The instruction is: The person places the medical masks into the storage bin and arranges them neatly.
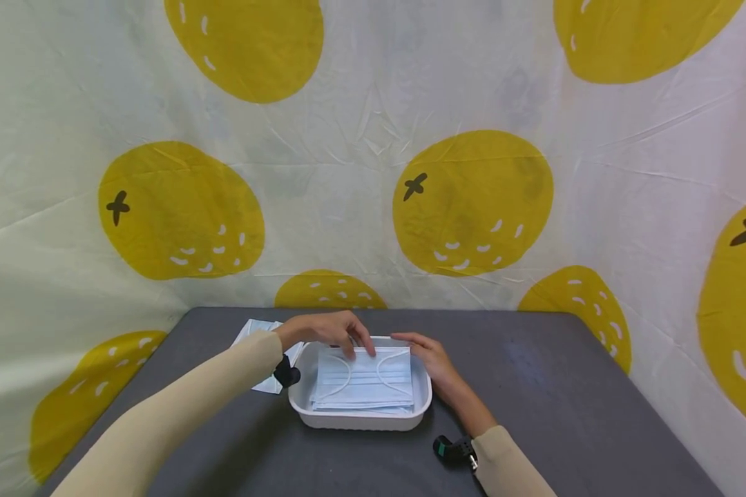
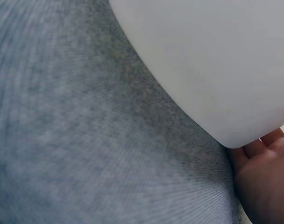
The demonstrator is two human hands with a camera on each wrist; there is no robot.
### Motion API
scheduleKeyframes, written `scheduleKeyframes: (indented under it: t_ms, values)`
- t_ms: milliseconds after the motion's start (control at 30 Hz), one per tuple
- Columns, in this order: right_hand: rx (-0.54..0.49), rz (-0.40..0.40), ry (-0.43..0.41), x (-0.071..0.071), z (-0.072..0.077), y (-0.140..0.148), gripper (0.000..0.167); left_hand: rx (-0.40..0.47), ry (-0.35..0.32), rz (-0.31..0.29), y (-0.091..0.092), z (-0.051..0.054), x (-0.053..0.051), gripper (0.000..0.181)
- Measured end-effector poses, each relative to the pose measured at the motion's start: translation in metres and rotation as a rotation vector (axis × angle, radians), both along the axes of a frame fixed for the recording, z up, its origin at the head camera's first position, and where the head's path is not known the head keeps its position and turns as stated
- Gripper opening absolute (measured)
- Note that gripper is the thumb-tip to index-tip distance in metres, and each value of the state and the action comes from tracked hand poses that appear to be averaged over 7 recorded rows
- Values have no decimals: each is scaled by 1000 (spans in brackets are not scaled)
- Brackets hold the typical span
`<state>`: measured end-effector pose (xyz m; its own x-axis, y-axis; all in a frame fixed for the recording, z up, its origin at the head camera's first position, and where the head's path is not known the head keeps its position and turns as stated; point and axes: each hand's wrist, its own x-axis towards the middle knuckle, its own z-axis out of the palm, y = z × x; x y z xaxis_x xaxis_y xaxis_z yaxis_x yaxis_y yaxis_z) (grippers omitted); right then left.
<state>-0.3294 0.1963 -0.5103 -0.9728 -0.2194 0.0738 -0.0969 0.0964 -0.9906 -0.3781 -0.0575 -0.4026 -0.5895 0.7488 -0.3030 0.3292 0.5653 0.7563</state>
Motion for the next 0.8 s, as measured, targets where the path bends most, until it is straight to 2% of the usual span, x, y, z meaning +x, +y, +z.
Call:
scheduleKeyframes:
  t_ms: [233, 500, 800]
  values:
    - [8, -10, 9, 0, 0, 0, 40, 0, 26, -36, 0, -1, -2, 30]
    - [-11, 4, -6, -2, -1, 0, 38, -53, 78, -35, 0, -5, -3, 29]
    - [-17, 11, 12, -1, -1, 0, 39, -65, 104, -64, 2, -5, 0, 27]
